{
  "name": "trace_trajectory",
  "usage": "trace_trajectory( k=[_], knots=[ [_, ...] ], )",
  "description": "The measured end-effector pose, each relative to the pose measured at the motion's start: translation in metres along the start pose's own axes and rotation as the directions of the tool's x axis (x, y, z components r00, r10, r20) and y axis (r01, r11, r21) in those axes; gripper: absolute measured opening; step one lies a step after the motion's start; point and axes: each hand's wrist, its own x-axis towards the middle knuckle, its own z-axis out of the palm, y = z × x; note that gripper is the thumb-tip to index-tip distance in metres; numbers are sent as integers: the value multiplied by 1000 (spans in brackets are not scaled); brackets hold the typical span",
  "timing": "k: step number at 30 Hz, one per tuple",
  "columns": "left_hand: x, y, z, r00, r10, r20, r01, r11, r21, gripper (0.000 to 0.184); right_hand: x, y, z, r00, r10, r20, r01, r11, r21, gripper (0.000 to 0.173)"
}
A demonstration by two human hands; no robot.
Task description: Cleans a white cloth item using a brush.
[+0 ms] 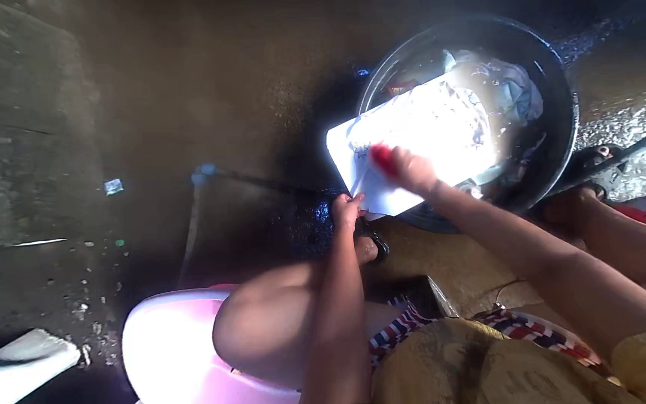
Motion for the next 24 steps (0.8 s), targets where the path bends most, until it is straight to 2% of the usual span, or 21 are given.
trace_trajectory(
  k=[2,3,4,6,8,9,11,14,15,16,18,21,22,24],
  knots=[
    [0,-2,0,1000,26,-5,-27,1000,-14,29,-4,-23,23,947,-261,189,285,951,-118,59],
    [-1,-2,-1,1000,29,6,-29,999,-19,31,8,-25,19,927,-294,234,330,935,-132,59],
    [-1,-1,-2,1000,25,15,-25,1000,-3,35,26,-24,6,935,-279,220,311,941,-131,59],
    [-2,-3,-2,1000,9,20,-10,999,32,41,61,-18,-26,981,-173,91,184,973,-137,62],
    [-2,0,0,1000,3,13,-3,1000,28,40,79,-21,-53,999,-46,-8,45,988,-147,65],
    [-2,1,0,1000,-6,7,5,1000,22,40,79,-26,-54,999,-33,-26,29,988,-150,66],
    [-3,1,0,1000,-20,9,20,1000,-10,39,53,-35,-36,994,-106,21,108,983,-151,67],
    [1,-2,0,1000,21,17,-20,999,-48,31,4,-41,8,923,-302,240,346,923,-169,58],
    [1,-2,-1,1000,18,22,-17,999,-41,31,7,-37,10,914,-300,273,351,922,-163,56],
    [-1,0,-1,999,3,34,-2,1000,-25,33,20,-32,1,933,-251,257,296,943,-154,56],
    [-3,2,-2,1000,-13,25,13,1000,9,37,57,-23,-30,987,-110,114,126,982,-138,61],
    [-2,5,-1,1000,-25,11,25,999,27,38,87,-24,-61,995,62,-78,-71,991,-116,71],
    [-1,4,-1,999,-32,5,32,999,33,38,84,-30,-57,993,69,-99,-79,992,-100,71],
    [1,2,-1,999,-33,9,33,999,29,40,56,-46,-30,998,4,-61,-7,999,-44,69]
  ],
)
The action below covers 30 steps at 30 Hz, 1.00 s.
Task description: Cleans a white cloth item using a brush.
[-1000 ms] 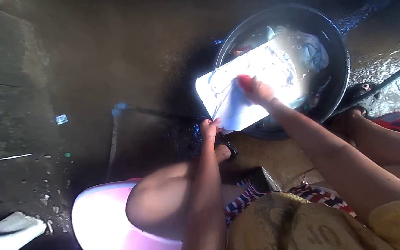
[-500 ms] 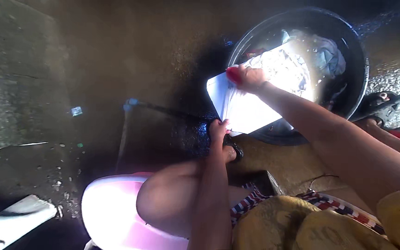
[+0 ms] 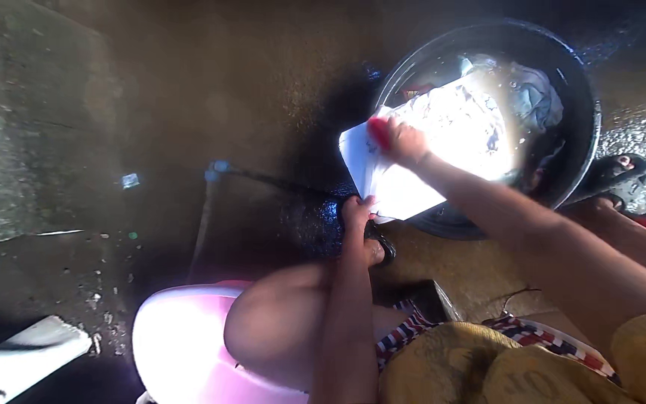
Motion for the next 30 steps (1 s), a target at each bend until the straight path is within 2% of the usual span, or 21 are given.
trace_trajectory(
  k=[3,5,8,10,11,13,14,15,17,19,20,22,24,25,27,28,30],
  knots=[
    [1,-2,1,999,49,-5,-49,999,22,32,-65,-12,51,974,-123,189,116,992,45,59],
    [-1,-4,-1,998,56,8,-56,998,9,29,-68,16,55,968,-79,238,61,995,84,62],
    [-2,-2,-1,999,47,17,-47,999,-15,33,-41,95,17,981,180,76,-189,971,147,68],
    [0,-1,0,999,45,13,-44,999,-26,33,-32,137,-9,924,376,-68,-359,916,180,74],
    [1,0,0,999,41,9,-41,999,-29,33,-33,144,-19,890,443,-112,-415,886,207,76],
    [3,0,2,999,33,-7,-33,999,-36,34,-35,132,-21,848,514,-130,-474,845,249,76],
    [3,1,3,999,31,-11,-32,999,-25,34,-40,114,-14,856,504,-112,-459,842,282,75],
    [4,1,4,999,37,-16,-37,999,1,35,-50,91,1,891,446,-80,-406,864,298,73],
    [6,-3,2,997,68,-23,-66,994,85,34,-79,38,43,972,232,25,-230,936,268,62],
    [3,-5,-1,995,93,-25,-88,985,149,26,-104,14,71,987,63,147,-92,975,200,58],
    [5,-5,-1,996,88,-23,-84,986,143,28,-106,23,69,983,73,167,-107,973,206,57],
    [8,-5,3,998,59,-20,-58,995,77,32,-98,80,51,967,244,75,-255,940,227,59],
    [8,-3,5,999,37,-31,-36,999,38,31,-92,147,29,878,471,-84,-434,858,274,70],
    [7,-1,5,999,30,-32,-29,999,34,31,-91,166,17,817,566,-113,-516,804,295,74],
    [7,4,7,999,21,-37,-20,999,41,31,-89,165,5,758,640,-126,-588,754,294,75],
    [7,3,8,999,24,-39,-21,998,51,31,-90,149,7,771,624,-126,-573,767,289,73],
    [9,1,8,997,57,-49,-52,993,102,32,-101,93,33,883,458,-100,-418,867,271,63]
  ],
)
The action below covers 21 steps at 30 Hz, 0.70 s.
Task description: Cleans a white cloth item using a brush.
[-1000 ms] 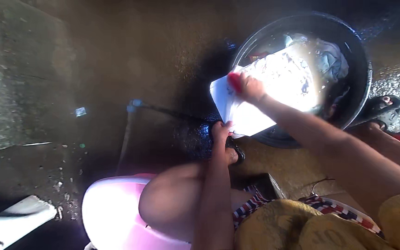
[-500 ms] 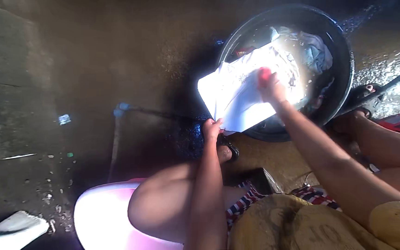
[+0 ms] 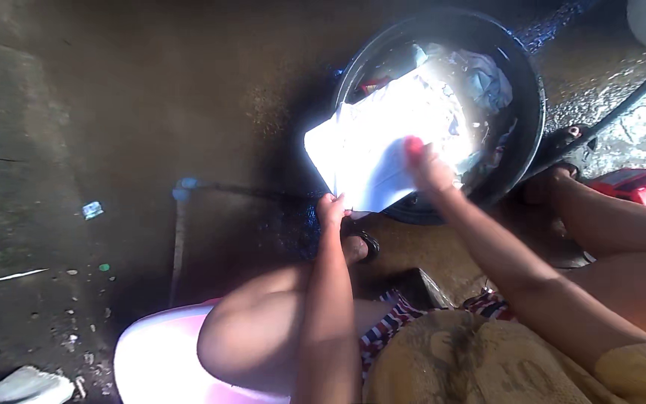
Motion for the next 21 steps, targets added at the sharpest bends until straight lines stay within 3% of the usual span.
trace_trajectory(
  k=[2,4,6,9,12,13,15,16,18,19,21],
  knots=[
    [3,-4,-1,998,55,-13,-54,995,89,32,-45,-37,41,957,-219,190,230,973,-35,57],
    [4,-7,-3,996,82,-18,-79,989,125,27,-54,-50,48,892,-280,354,313,949,-40,58],
    [3,-6,-2,999,41,2,-41,997,66,33,-22,-18,27,942,-180,283,190,982,-8,57],
    [0,-1,-1,999,-24,30,25,999,-24,33,35,52,-22,994,108,6,-108,994,0,70],
    [0,2,-1,999,-28,23,29,999,-37,31,39,45,-40,968,238,-76,-238,971,-2,75],
    [-1,1,-1,999,-25,22,26,999,-32,31,26,29,-32,980,188,-64,-188,982,-3,73],
    [-2,0,-3,1000,13,19,-13,999,35,34,-10,-10,9,999,-53,4,53,999,-10,61],
    [-3,-2,-5,999,41,18,-42,996,81,35,-31,-30,31,979,-183,87,185,983,-18,55],
    [-4,-5,-7,997,80,14,-81,989,123,28,-46,-60,46,892,-302,335,338,940,-52,56],
    [-2,-5,-7,997,82,14,-83,990,111,29,-34,-61,40,871,-310,381,352,935,-44,59],
    [3,-6,-4,998,53,23,-54,998,31,37,11,-38,14,916,-238,322,254,967,-8,61]
  ],
)
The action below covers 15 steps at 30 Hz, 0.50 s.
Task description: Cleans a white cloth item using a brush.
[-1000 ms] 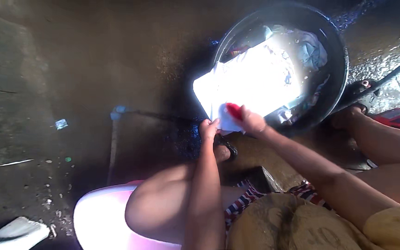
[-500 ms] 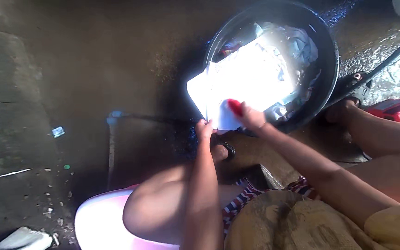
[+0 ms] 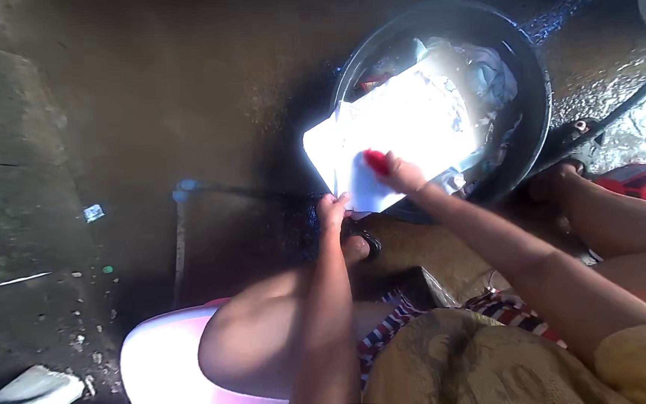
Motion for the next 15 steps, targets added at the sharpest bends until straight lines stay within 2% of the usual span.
trace_trajectory(
  k=[3,5,6,8,10,11,12,13,15],
  knots=[
    [-3,5,1,999,-51,17,52,997,-61,36,25,55,-57,952,210,-222,-200,978,64,69],
    [-1,8,1,998,-57,15,58,997,-53,36,27,52,-66,918,277,-284,-267,961,74,71],
    [-2,7,1,998,-55,14,56,997,-46,37,22,40,-58,918,275,-286,-262,961,83,70],
    [-5,6,0,1000,-30,7,30,1000,2,39,3,3,-16,963,160,-218,-148,987,69,65],
    [-10,5,-3,1000,24,-2,-24,994,103,28,-21,-37,37,996,-36,-75,36,999,-3,57],
    [-12,5,-5,999,46,-6,-45,991,129,26,-26,-47,47,995,-100,18,100,994,-38,58],
    [-12,6,-5,999,53,-9,-51,989,136,25,-23,-46,42,991,-110,73,113,993,-39,60],
    [-10,5,-5,999,44,-4,-43,992,119,31,-12,-34,29,994,-82,67,83,996,-19,61],
    [-4,3,0,1000,1,7,-1,999,46,40,11,13,-13,997,45,-62,-44,999,23,65]
  ],
)
